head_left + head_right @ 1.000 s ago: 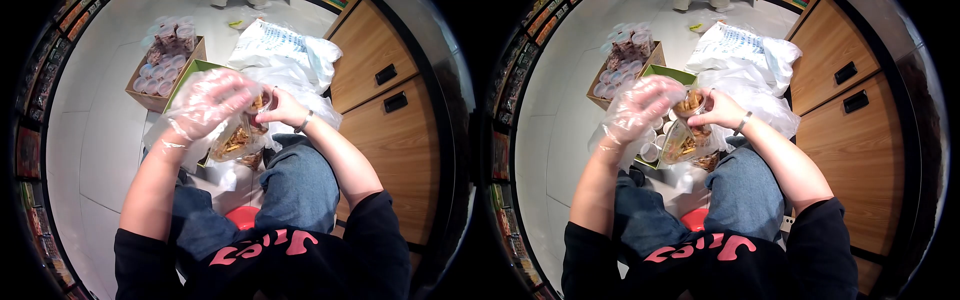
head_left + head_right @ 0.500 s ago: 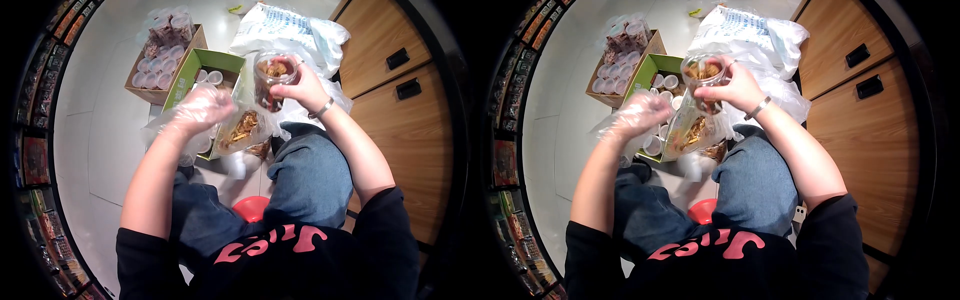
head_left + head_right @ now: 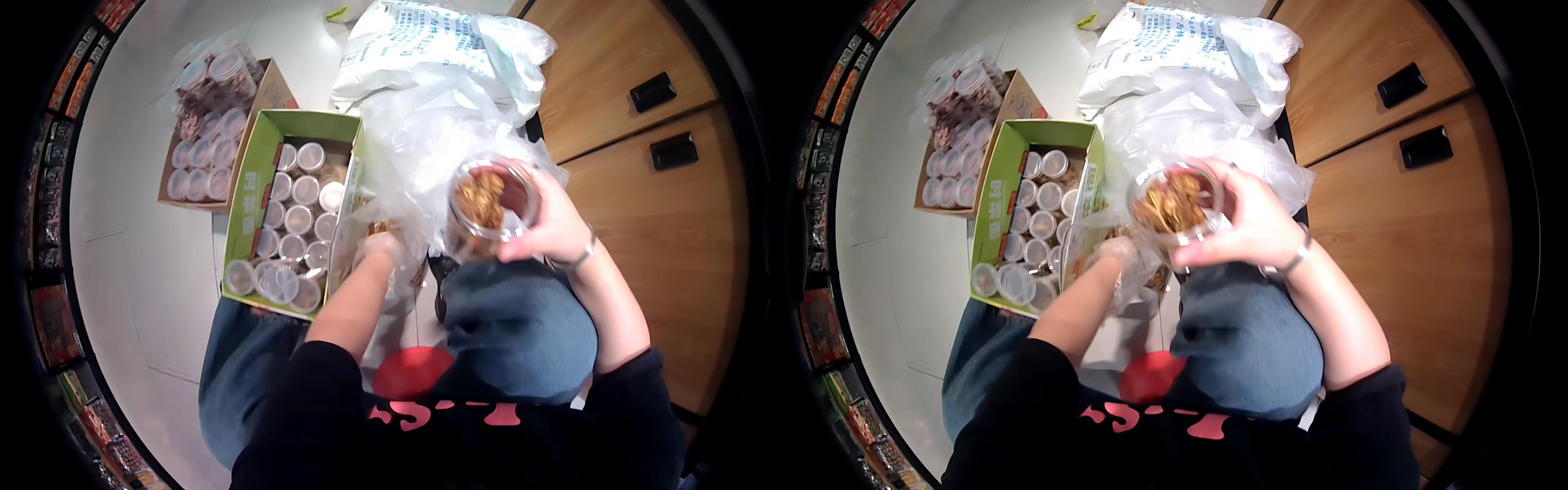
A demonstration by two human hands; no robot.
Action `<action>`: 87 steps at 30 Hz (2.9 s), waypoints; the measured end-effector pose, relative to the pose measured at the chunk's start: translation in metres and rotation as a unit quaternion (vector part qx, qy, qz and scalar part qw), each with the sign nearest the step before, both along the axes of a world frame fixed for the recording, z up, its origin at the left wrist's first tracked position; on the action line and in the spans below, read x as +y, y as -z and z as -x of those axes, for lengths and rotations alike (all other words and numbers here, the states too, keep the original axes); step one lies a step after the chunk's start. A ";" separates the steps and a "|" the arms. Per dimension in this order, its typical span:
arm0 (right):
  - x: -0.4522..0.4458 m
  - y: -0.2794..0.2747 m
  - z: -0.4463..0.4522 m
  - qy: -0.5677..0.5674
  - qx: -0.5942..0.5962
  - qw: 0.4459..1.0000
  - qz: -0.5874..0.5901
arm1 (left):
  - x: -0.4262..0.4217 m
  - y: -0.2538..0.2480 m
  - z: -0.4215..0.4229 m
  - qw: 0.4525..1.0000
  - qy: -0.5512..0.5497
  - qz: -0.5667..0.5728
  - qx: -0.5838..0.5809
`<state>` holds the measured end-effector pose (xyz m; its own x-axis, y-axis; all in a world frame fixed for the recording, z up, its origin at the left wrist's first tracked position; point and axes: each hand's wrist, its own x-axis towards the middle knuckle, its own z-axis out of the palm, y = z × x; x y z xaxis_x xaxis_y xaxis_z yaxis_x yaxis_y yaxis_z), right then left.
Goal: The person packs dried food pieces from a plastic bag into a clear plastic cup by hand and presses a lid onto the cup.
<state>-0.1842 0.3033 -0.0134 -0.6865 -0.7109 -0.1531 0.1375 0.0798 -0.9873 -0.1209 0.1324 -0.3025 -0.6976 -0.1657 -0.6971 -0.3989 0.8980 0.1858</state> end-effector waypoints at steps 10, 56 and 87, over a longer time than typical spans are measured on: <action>0.006 0.017 0.027 -0.003 -0.055 0.998 0.028 | -0.009 0.076 0.005 0.983 -0.056 -0.159 0.076; -0.061 0.027 -0.019 -0.246 0.139 0.958 -0.051 | -0.081 -0.340 -0.100 0.806 0.070 -0.179 0.560; -0.069 0.015 -0.033 -0.275 0.099 0.956 -0.008 | -0.089 -0.331 -0.094 0.843 0.016 -0.397 0.364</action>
<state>-0.1511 0.2341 -0.0287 -0.2258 -0.9714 -0.0737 -0.1185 0.1025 -0.9876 -0.0271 0.0437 0.0285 -0.9832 0.1793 0.0346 0.1023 0.3837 0.9178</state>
